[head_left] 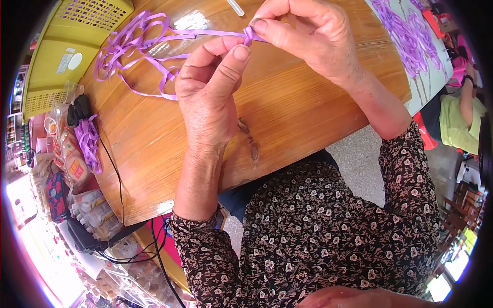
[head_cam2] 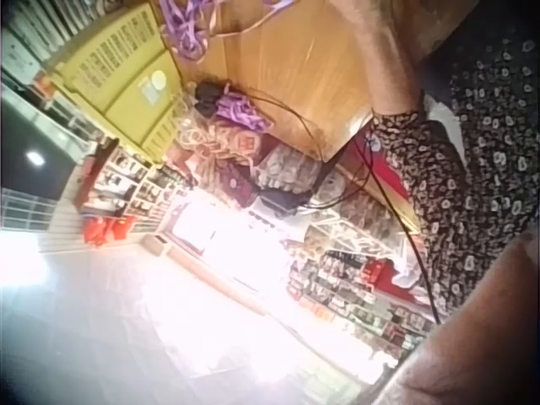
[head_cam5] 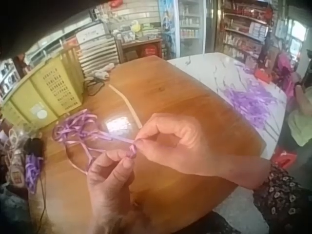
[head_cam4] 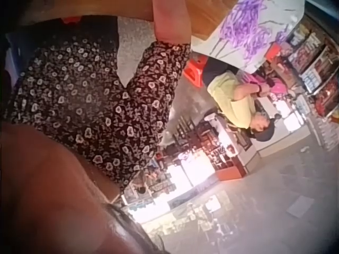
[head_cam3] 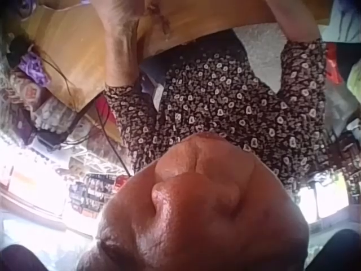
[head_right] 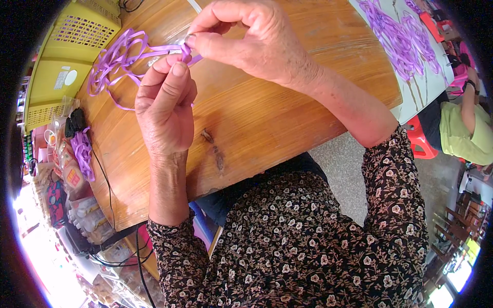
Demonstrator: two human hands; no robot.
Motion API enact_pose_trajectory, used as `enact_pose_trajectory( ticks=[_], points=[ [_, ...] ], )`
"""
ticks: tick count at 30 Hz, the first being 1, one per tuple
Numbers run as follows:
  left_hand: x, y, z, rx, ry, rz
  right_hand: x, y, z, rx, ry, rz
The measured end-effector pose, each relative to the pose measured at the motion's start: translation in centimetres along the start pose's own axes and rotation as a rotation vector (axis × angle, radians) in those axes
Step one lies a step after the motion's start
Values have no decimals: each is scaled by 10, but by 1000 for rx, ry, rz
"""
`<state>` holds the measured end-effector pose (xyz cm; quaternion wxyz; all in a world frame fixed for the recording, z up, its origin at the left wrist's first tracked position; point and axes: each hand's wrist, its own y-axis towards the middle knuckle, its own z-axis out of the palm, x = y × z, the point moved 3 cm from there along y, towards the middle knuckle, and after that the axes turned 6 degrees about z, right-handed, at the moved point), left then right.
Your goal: The recorder is folding and tying purple ribbons to create small decorative ornaments at a table.
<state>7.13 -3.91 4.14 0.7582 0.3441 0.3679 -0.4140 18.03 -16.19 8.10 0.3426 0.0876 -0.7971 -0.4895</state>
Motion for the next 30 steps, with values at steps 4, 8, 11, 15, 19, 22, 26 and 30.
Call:
enact_pose_trajectory(
  ticks=[4, 8, 11, 15, 19, 22, 26, 30],
  points=[
    [-4, -1, -1, -66, 78, -2, 0, -1, 3, 12, -15, 34],
    [-6, 0, -1, -78, 88, 14, -3, -4, 3, 2, 12, 39],
    [-4, 0, -1, -83, 40, -34, 0, -2, 1, 14, 63, 82],
    [-4, 0, -1, -77, 27, -42, 7, 5, 2, 20, 3, 128],
    [-4, -1, -5, -111, 45, -51, 27, 17, 1, -18, -76, 509],
    [-3, 0, -1, -102, 74, -51, 24, 19, -1, 113, -355, 232],
    [-5, 1, -1, -123, 163, -46, -1, 2, 0, 120, -630, -445],
    [-12, 4, -9, -105, 335, 77, -10, 0, -2, 82, -713, -519]
  ],
)
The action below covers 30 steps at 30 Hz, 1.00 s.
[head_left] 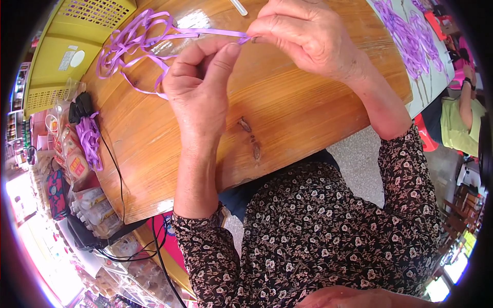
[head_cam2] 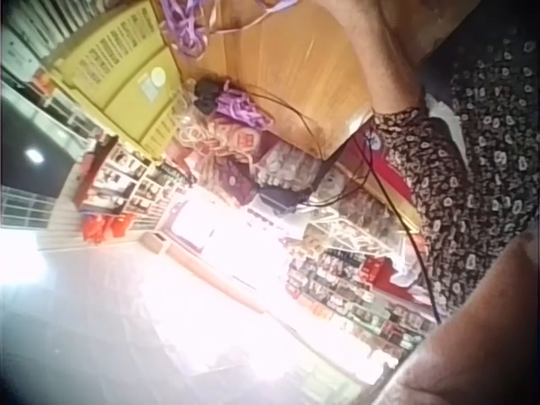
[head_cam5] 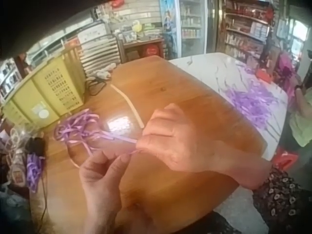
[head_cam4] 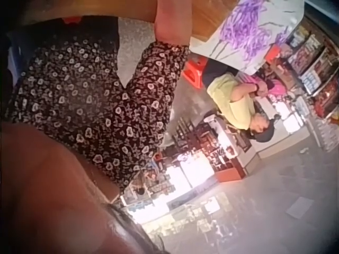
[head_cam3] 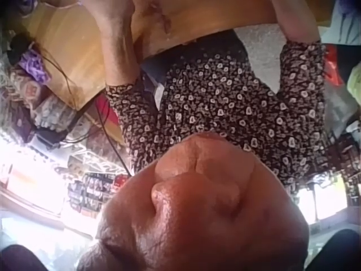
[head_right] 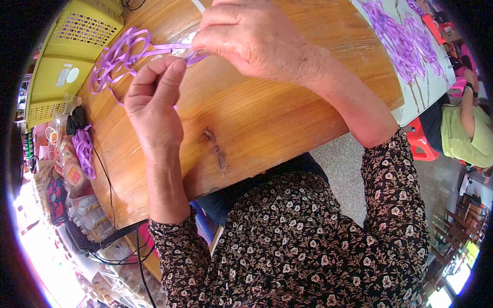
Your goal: The recorder is folding and tying purple ribbons to create small decorative ornaments at a table.
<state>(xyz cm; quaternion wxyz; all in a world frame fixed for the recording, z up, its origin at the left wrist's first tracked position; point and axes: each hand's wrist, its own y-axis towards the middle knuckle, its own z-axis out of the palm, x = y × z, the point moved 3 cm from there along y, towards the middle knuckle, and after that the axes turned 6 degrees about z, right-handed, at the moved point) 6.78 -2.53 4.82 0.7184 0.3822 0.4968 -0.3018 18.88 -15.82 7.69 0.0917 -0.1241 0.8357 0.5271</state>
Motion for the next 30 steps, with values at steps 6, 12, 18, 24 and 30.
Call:
enact_pose_trajectory(
  ticks=[6, 12, 18, 24, 30],
  points=[
    [-4, 5, -5, 65, 167, 75, -4, 0, 0, -11, 73, 75],
    [-8, 9, -10, 131, 279, 117, -53, -20, -33, -482, 987, 1140],
    [-15, 17, -25, 88, 354, 67, -95, -47, -67, -636, 627, 1256],
    [-21, 26, -44, 4, 313, 93, -119, -63, -91, -953, 719, 1339],
    [-26, 26, -52, -21, 270, 39, -128, -82, -99, -1188, 588, 1465]
  ],
)
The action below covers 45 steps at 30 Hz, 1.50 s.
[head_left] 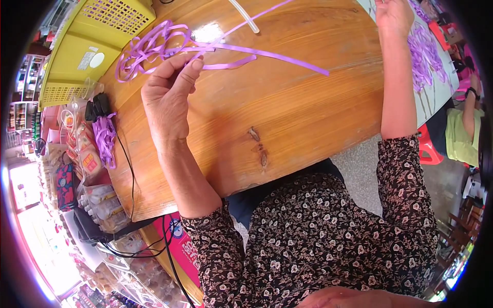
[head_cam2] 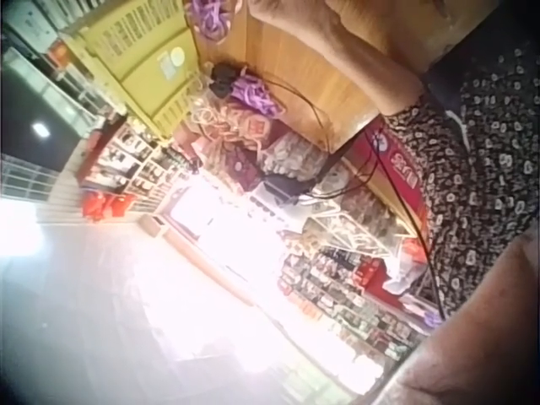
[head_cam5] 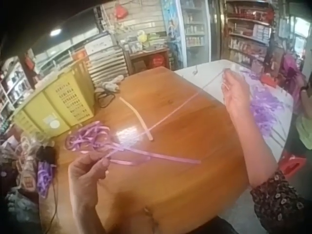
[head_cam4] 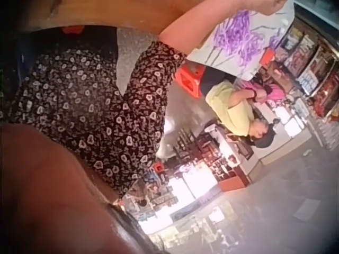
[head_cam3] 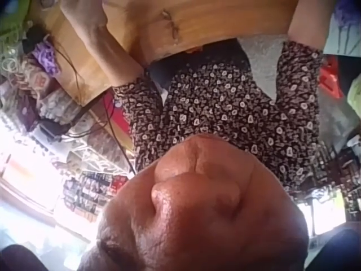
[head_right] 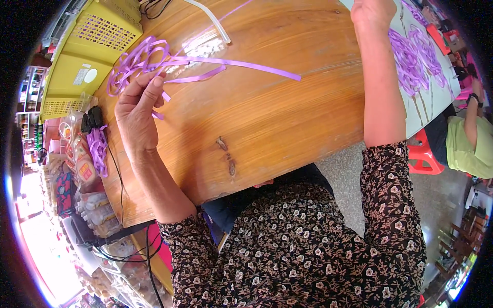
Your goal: The recorder is folding and tying purple ribbons to create small decorative ornaments at a table.
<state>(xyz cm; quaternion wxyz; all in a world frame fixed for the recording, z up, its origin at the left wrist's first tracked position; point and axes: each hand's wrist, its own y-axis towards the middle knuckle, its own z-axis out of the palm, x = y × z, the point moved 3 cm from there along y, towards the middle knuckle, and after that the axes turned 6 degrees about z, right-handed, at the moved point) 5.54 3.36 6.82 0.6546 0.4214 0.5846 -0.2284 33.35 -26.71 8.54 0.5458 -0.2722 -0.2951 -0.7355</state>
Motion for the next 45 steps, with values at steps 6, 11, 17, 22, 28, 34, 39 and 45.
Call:
enact_pose_trajectory(
  ticks=[6, 11, 17, 22, 28, 34, 39, 45],
  points=[
    [-1, -4, 13, 52, -132, -40, 6, -54, 28, 171, -793, -767],
    [9, -17, 42, 174, -224, -242, -29, -186, 80, 1156, -657, -1007],
    [14, -21, 53, 295, -457, -375, -47, -190, 67, 1234, -667, -815],
    [13, -22, 51, 281, -428, -377, -47, -191, 67, 1232, -633, -826],
    [6, -21, 47, 320, -228, -264, -40, -187, 66, 1299, -741, -752],
    [1, -8, 29, 374, 239, 183, -25, -164, 61, 1298, -765, -559],
    [-3, -8, -20, 295, 286, 166, -19, -97, 41, 1380, -399, -580],
    [-5, -27, -105, 163, 373, 136, 5, -42, -6, 1170, -287, -129]
  ],
)
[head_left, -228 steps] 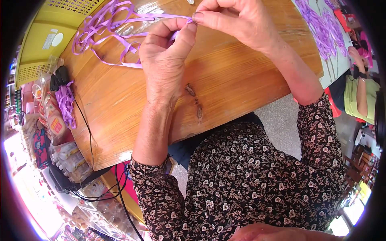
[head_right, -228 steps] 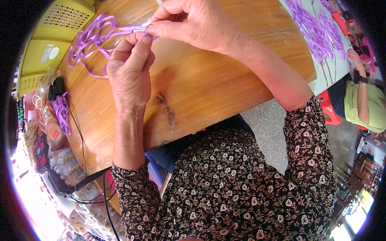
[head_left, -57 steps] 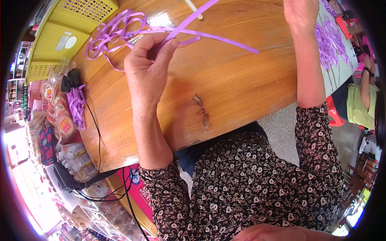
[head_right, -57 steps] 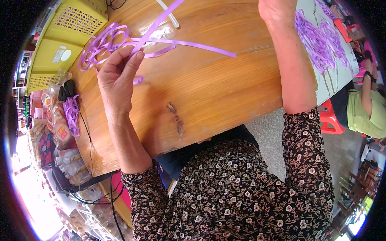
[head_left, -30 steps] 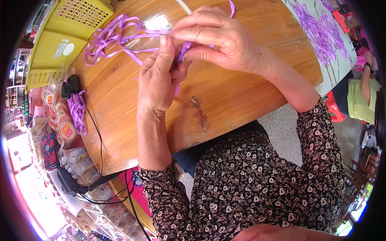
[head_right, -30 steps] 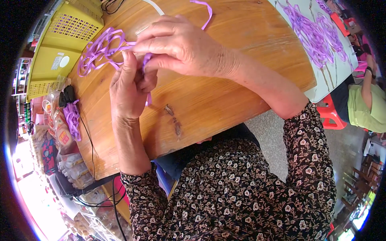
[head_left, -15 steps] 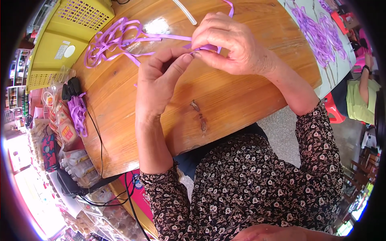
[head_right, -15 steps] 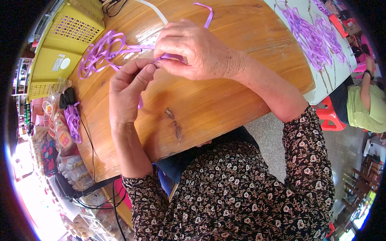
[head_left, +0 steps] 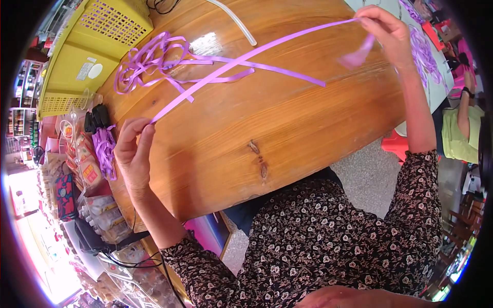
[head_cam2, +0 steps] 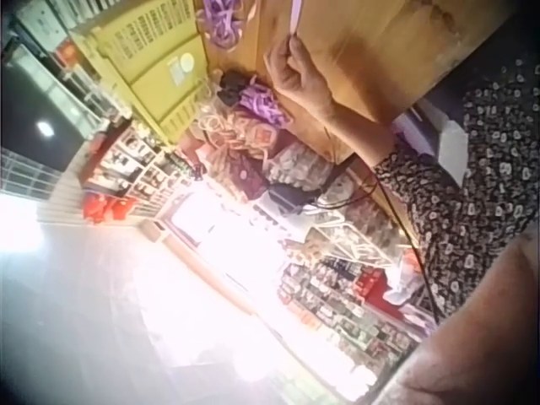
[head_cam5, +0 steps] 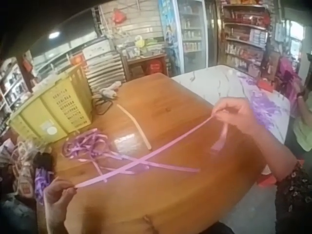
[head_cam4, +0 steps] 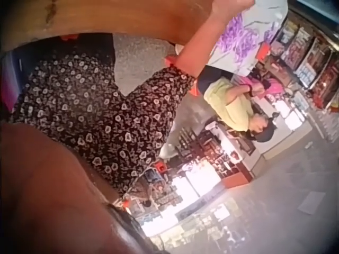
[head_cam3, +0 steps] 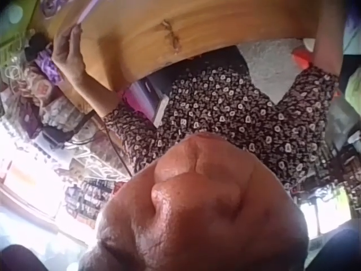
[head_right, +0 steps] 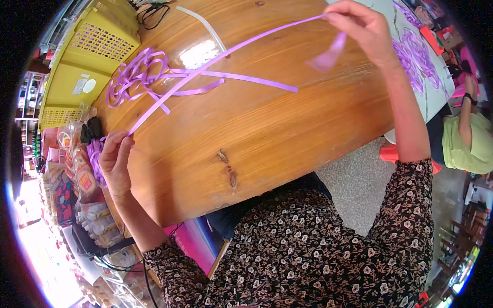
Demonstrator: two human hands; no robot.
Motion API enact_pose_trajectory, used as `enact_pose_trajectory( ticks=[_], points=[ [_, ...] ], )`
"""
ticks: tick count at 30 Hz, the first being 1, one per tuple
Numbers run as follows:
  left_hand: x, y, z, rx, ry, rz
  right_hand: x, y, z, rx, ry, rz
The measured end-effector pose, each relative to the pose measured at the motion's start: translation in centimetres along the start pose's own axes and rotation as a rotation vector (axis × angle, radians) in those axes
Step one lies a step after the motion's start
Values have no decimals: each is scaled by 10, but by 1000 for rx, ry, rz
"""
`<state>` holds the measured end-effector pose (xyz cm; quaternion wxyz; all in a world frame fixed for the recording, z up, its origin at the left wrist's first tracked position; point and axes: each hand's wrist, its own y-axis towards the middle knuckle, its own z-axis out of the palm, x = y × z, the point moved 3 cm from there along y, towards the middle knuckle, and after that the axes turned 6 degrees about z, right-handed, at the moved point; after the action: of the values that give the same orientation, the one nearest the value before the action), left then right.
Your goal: The recorder is folding and tying purple ribbons to create small decorative ornaments at a table.
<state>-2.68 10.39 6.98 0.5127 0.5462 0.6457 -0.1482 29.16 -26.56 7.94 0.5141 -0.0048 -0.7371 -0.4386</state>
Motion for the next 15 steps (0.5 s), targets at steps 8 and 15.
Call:
enact_pose_trajectory(
  ticks=[8, 15],
  points=[
    [23, -33, -57, -61, 155, -40, -7, -34, -93, -443, -504, 470],
    [30, -61, -81, -120, 171, -71, -1, -41, -121, -690, -134, 396]
  ],
)
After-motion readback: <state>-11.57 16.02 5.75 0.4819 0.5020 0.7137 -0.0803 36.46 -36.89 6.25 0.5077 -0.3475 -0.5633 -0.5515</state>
